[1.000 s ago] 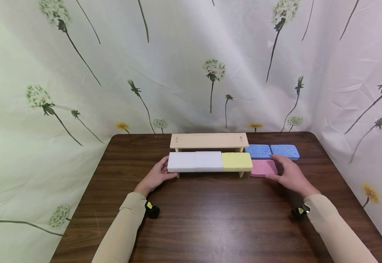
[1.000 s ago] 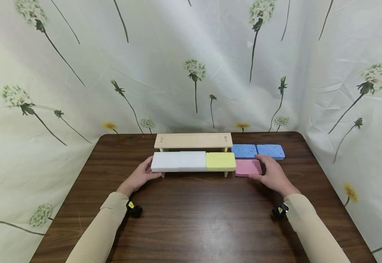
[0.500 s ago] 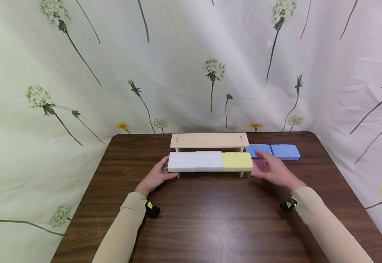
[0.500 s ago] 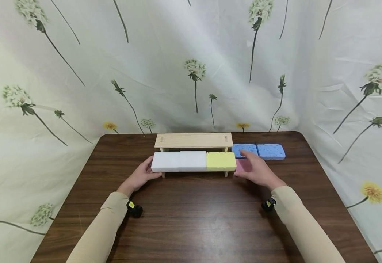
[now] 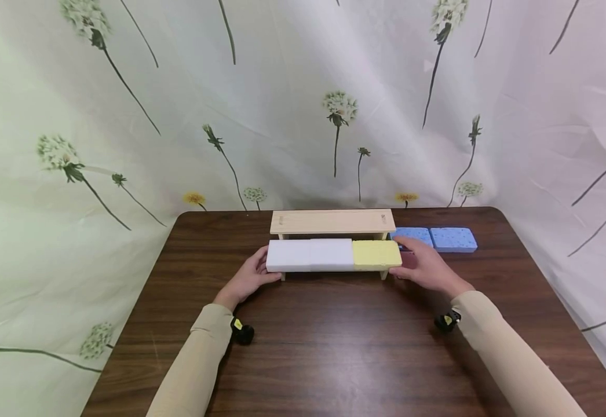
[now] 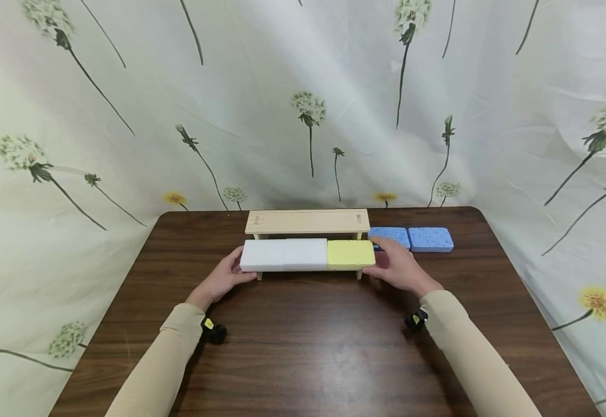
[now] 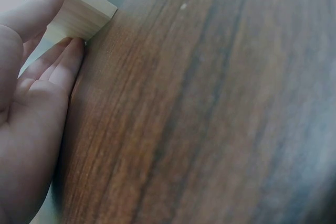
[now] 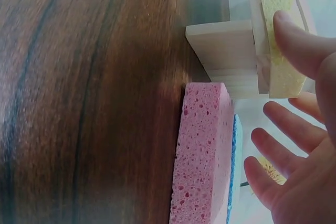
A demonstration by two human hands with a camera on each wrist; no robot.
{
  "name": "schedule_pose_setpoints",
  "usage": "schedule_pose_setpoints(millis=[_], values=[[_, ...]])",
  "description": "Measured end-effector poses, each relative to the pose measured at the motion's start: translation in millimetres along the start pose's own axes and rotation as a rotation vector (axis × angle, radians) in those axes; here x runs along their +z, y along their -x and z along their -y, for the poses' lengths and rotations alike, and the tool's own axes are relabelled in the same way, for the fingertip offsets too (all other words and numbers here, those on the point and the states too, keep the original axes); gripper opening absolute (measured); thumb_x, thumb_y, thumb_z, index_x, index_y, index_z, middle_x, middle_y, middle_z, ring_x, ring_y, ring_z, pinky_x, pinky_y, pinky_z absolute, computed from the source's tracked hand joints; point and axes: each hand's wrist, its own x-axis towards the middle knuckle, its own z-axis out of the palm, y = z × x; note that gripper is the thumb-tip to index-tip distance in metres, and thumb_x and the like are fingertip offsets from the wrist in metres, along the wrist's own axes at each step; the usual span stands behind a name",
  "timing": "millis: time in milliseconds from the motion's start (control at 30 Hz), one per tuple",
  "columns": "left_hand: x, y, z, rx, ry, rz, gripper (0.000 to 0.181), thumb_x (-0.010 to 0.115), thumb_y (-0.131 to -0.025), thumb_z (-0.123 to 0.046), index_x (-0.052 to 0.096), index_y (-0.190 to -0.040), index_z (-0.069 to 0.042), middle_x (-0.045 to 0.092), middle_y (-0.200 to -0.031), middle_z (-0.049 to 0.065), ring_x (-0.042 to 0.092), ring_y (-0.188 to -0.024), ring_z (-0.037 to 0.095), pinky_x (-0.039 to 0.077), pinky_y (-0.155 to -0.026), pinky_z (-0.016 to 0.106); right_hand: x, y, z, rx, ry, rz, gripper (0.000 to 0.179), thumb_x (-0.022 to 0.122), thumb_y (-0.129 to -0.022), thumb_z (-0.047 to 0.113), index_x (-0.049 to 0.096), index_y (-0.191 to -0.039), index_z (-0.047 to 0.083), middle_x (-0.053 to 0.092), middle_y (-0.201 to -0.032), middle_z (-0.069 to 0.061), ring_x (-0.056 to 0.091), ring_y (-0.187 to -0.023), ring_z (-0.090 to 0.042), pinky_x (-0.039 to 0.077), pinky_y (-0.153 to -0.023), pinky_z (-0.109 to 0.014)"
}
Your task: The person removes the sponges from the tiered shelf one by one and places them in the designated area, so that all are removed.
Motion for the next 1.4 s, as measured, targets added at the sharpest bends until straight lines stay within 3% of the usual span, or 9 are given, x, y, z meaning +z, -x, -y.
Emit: schedule_pose_setpoints(millis=[733, 1400], values=[[0.4, 1.5, 0.9, -0.001, 0.003, 0.005, 0.09, 0.08, -0.091, 0.001, 0.026, -0.163, -0.001, 0.042, -0.16, 0.025, 0.042, -0.148, 0.037, 0.045, -0.109, 0.017, 3, 6.1, 0, 0.014, -0.036, -0.045, 0.074, 0.085, -0.091, 0.028, 0.05, -0.152, 0.004, 0.056, -0.15, -0.021, 0.059, -0.133, -0.042, 0.05, -0.107, -0.063], [-0.4, 0.1, 1.3, 0.007, 0.016, 0.013, 0.091, 0.08, -0.091, 0.001, 0.025, -0.164, -0.001, 0.042, -0.159, 0.026, 0.043, -0.147, 0.038, 0.046, -0.108, 0.017, -7, 26.2, -13, 0.047, -0.004, -0.092, 0.071, 0.086, -0.091, 0.021, 0.051, -0.152, 0.006, 0.059, -0.146, -0.02, 0.055, -0.135, -0.042, 0.047, -0.109, -0.065]])
